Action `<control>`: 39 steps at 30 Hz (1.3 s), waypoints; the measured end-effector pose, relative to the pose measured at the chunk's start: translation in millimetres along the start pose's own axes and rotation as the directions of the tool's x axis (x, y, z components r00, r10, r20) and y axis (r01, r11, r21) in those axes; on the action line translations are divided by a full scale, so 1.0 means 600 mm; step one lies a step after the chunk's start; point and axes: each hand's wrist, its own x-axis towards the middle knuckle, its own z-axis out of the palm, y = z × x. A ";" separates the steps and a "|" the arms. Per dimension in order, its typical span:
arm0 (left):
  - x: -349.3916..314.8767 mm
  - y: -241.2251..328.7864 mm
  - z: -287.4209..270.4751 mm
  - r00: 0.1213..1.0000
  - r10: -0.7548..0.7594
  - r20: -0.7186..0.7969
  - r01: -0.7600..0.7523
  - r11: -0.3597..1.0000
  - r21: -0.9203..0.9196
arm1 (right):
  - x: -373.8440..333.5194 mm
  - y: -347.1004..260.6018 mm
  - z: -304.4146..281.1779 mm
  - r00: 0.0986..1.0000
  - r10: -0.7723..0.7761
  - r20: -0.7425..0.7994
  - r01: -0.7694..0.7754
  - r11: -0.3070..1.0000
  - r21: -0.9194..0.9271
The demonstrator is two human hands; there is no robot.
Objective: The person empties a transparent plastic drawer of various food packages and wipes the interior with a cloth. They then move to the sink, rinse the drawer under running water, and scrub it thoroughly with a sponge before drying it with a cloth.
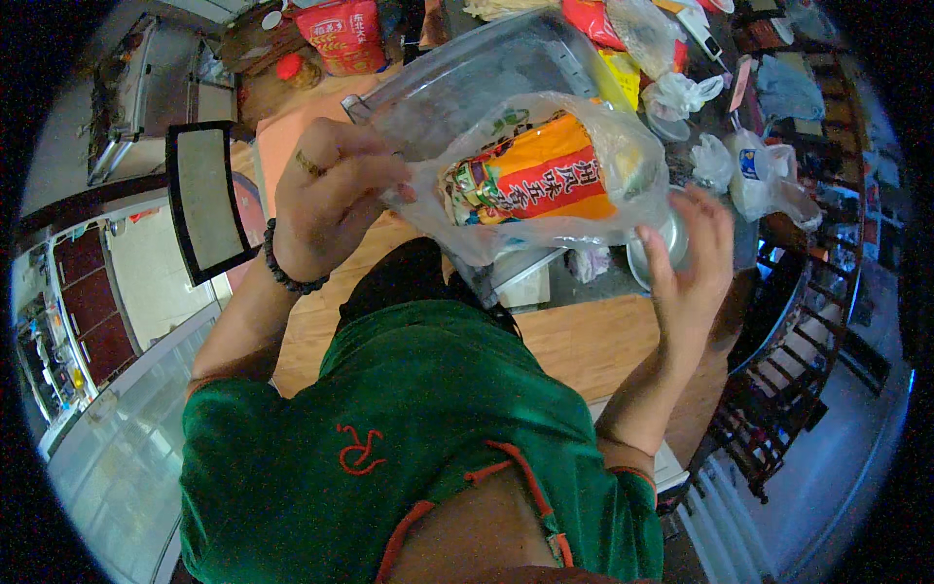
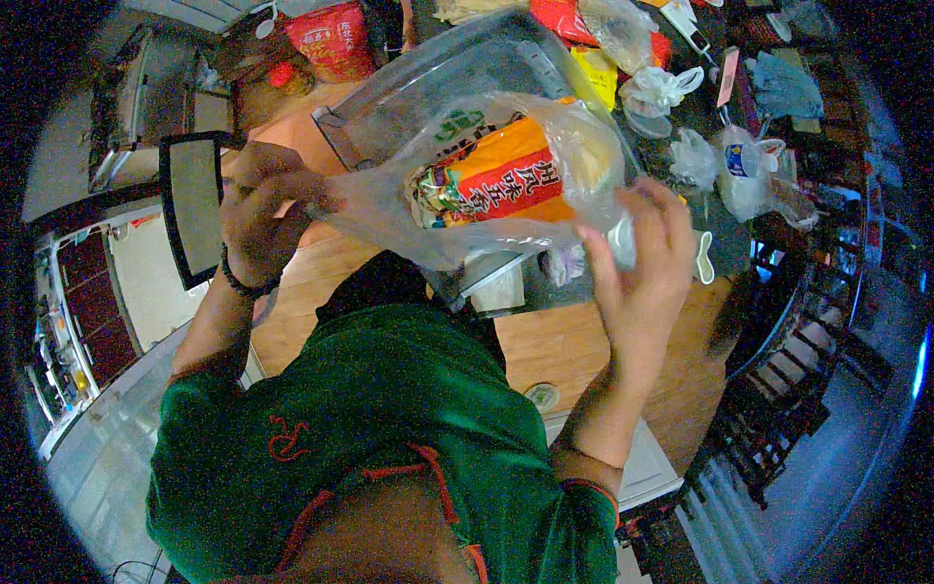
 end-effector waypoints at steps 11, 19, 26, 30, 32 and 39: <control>0.011 0.008 0.038 0.690 -0.579 0.433 0.626 0.178 -0.759 | 0.040 0.116 0.094 0.878 0.479 -0.016 -0.381 0.718 0.583; 0.100 0.023 0.016 0.823 -0.404 0.400 0.494 0.161 -0.854 | 0.075 0.011 0.011 0.997 0.077 -0.018 -0.056 0.848 0.526; 0.092 -0.041 0.011 0.803 -0.474 0.362 0.527 0.281 -0.802 | 0.041 0.067 0.108 0.808 -0.156 0.567 0.356 0.898 -0.260; 0.083 -0.048 0.017 0.803 -0.492 0.336 0.528 0.326 -0.784 | 0.047 0.041 0.106 0.787 -0.313 0.532 0.384 0.923 -0.024; 0.091 -0.045 0.017 0.808 -0.487 0.331 0.515 0.313 -0.798 | 0.046 0.028 0.141 0.691 -0.512 0.511 0.594 0.805 0.003; 0.117 -0.113 0.013 0.824 -0.496 0.275 0.472 0.332 -0.817 | 0.073 0.063 0.086 0.769 -0.329 0.549 0.514 0.828 -0.223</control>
